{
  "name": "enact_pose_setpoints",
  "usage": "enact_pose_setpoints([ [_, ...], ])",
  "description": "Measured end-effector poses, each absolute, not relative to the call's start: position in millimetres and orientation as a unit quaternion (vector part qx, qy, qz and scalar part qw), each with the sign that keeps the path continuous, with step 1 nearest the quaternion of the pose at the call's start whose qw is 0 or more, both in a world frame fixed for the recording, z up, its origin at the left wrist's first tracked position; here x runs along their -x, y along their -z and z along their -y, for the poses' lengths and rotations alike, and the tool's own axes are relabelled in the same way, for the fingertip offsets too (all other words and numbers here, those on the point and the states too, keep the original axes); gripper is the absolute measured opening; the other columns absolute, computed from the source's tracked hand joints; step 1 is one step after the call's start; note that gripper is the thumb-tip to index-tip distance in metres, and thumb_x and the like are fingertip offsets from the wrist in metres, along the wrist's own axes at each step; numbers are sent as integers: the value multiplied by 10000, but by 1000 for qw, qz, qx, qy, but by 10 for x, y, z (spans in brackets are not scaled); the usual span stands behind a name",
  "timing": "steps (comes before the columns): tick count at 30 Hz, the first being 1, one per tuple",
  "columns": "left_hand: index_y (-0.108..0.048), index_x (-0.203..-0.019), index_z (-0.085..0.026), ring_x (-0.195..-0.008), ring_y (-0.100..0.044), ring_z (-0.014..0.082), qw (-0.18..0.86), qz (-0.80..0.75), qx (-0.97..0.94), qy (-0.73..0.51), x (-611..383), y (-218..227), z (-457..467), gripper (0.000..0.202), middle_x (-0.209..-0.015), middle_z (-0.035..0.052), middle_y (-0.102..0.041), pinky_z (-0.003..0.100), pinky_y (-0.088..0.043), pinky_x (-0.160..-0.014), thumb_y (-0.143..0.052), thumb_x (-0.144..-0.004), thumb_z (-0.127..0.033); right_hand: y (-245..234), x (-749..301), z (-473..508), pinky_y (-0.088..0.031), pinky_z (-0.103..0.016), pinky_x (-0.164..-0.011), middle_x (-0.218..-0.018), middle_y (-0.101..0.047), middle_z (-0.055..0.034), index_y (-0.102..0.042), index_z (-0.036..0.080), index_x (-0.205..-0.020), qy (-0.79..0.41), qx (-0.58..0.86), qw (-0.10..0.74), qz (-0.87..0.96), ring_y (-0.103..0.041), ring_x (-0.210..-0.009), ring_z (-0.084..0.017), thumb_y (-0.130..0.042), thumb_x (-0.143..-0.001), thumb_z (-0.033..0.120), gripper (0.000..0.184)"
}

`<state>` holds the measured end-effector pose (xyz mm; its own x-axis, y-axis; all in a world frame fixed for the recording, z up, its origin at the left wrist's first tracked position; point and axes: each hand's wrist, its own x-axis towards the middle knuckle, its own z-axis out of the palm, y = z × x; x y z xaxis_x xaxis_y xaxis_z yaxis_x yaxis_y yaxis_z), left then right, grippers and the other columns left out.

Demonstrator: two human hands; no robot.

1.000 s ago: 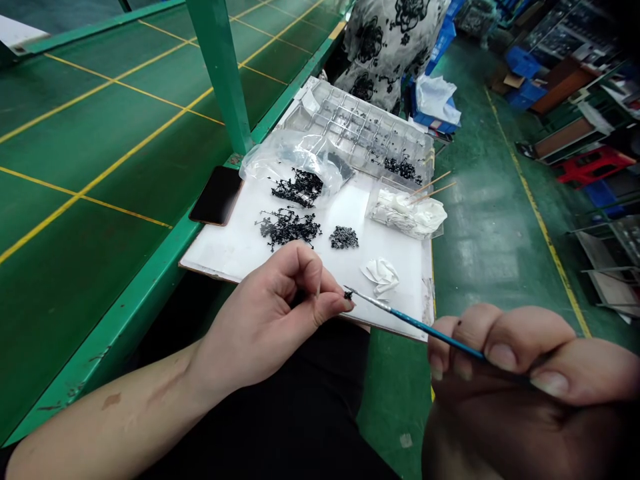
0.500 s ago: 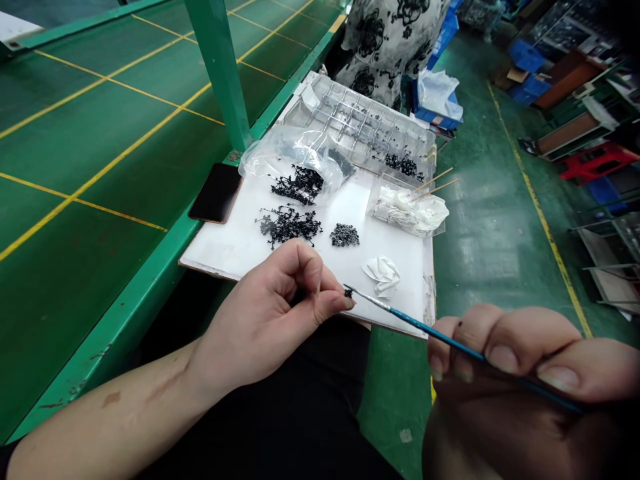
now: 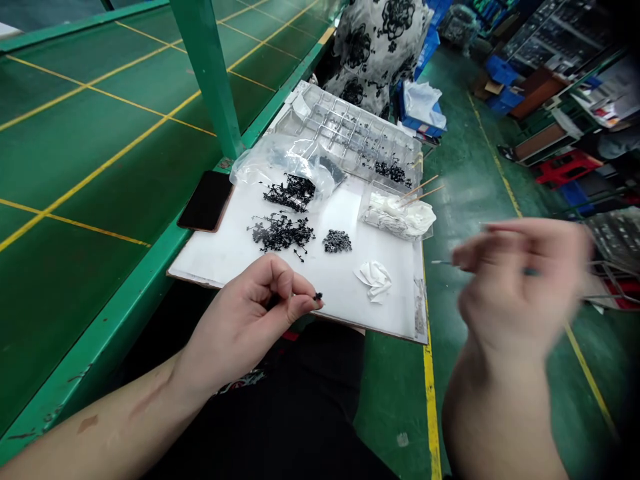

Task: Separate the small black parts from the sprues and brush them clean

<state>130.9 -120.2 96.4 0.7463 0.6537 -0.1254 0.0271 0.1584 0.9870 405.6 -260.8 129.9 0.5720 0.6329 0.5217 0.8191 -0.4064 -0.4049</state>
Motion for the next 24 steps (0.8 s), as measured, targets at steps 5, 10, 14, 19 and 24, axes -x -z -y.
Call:
enact_pose_setpoints([
  [5, -489, -819, -233, -913, -761, 180, 676, -311, -632, -215, -1350, -829, 1118, 316, -954, 1, -791, 306, -583, -801, -736, -995, -322, -625, -4179, 2063, -524, -375, -870, -979, -697, -77, -712, 207, -947, -52, 859, 124, 495, -657, -888, -215, -672, -954, 281, 84],
  [10, -487, -808, -231, -926, -778, 203, 685, -317, -624, -203, -1355, -766, 1074, 333, -957, 11, -785, 333, -594, -805, -737, -991, -352, -146, -4197, 1810, -561, -421, -943, -1126, -702, -81, -705, 157, -1070, -119, 885, 1, 451, -669, -1015, -207, -654, -1025, 402, 254],
  [14, -487, -812, -231, -894, -777, 198, 700, -314, -610, -197, -1347, -754, 1070, 332, -971, 10, -781, 348, -614, -805, -730, -994, -364, -109, -4263, 1723, -576, -441, -971, -1162, -710, -83, -708, 157, -1107, -133, 884, -36, 447, -683, -1067, -216, -656, -1032, 414, 273],
  [19, -478, -816, -232, -888, -780, 193, 705, -302, -612, -192, -1373, -775, 1080, 341, -969, 4, -775, 341, -602, -800, -722, -1001, -383, -102, -4285, 1683, -583, -432, -957, -1139, -718, -81, -710, 150, -1078, -140, 882, -49, 448, -692, -1047, -211, -659, -1031, 419, 278],
  [24, -467, -814, -231, -818, -755, 165, 695, -281, -633, -195, -1372, -846, 1121, 330, -958, -4, -774, 301, -555, -721, -704, -1012, -348, -249, -4228, 1723, -566, -390, -879, -952, -726, -63, -712, 149, -943, -120, 883, -8, 454, -687, -912, -198, -682, -994, 318, 179],
])
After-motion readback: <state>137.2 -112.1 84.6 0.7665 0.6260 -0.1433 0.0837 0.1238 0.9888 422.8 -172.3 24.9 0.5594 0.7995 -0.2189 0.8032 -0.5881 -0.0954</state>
